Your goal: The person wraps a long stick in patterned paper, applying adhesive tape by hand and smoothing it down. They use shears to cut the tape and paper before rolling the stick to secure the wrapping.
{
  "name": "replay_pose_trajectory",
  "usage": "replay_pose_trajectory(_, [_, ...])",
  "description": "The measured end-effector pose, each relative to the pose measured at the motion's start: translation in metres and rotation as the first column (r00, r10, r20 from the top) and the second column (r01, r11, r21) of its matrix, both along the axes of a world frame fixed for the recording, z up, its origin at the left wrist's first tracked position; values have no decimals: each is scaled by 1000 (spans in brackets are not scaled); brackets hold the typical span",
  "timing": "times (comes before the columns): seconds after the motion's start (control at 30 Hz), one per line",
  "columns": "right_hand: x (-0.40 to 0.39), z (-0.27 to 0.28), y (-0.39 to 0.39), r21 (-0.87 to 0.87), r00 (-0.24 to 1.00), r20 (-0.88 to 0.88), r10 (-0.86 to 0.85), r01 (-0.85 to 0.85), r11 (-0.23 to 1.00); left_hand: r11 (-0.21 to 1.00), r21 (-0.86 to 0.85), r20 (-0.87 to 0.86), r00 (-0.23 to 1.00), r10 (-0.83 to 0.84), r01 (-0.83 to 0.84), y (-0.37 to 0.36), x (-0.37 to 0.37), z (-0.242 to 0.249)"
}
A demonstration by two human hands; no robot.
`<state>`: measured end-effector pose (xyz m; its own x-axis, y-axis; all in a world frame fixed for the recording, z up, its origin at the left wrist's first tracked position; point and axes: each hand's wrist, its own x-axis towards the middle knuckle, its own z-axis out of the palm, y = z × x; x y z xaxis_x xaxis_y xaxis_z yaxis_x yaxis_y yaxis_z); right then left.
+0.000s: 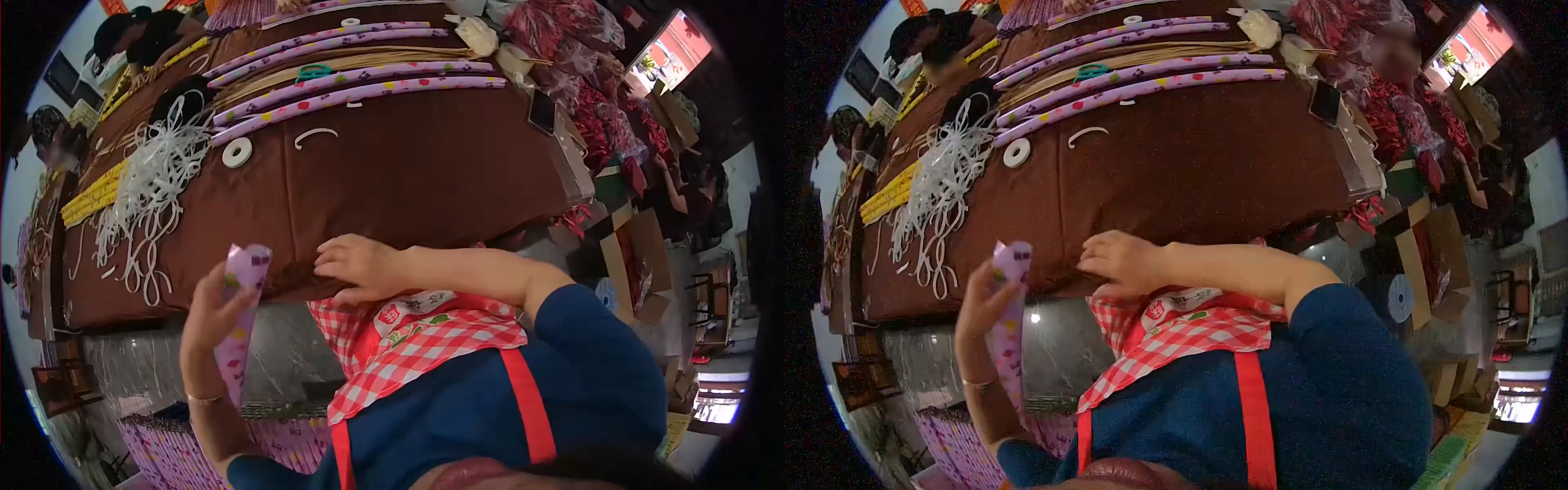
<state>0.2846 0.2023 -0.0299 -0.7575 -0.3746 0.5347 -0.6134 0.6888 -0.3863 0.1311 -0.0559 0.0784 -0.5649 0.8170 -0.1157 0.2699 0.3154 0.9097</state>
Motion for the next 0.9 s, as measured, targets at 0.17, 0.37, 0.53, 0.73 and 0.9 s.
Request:
replay_pose_trajectory(0.17, [-10, 33, -57, -492, 952, -40, 305, -284, 823, 890, 451, 99, 987, -123, 66, 94, 24, 184])
replay_pose_trajectory(0.37, [11, 64, -62, -632, 913, -175, 368, -391, 669, 716, 677, -173, 983, -66, 167, 107, 28, 301])
replay_pose_trajectory(0.53, [37, 101, -46, -632, 939, -131, 318, -326, 703, 710, 704, -181, 965, 191, -9, 69, 15, 320])
replay_pose_trajectory(0.73, [80, 187, 52, -166, 986, -68, -155, 142, 976, 640, 676, -33, 853, 521, -364, -7, -55, 271])
replay_pose_trajectory(0.9, [67, 141, 151, 85, 767, -248, -591, 625, 776, 319, 595, 210, 527, 824, -737, -53, -130, 145])
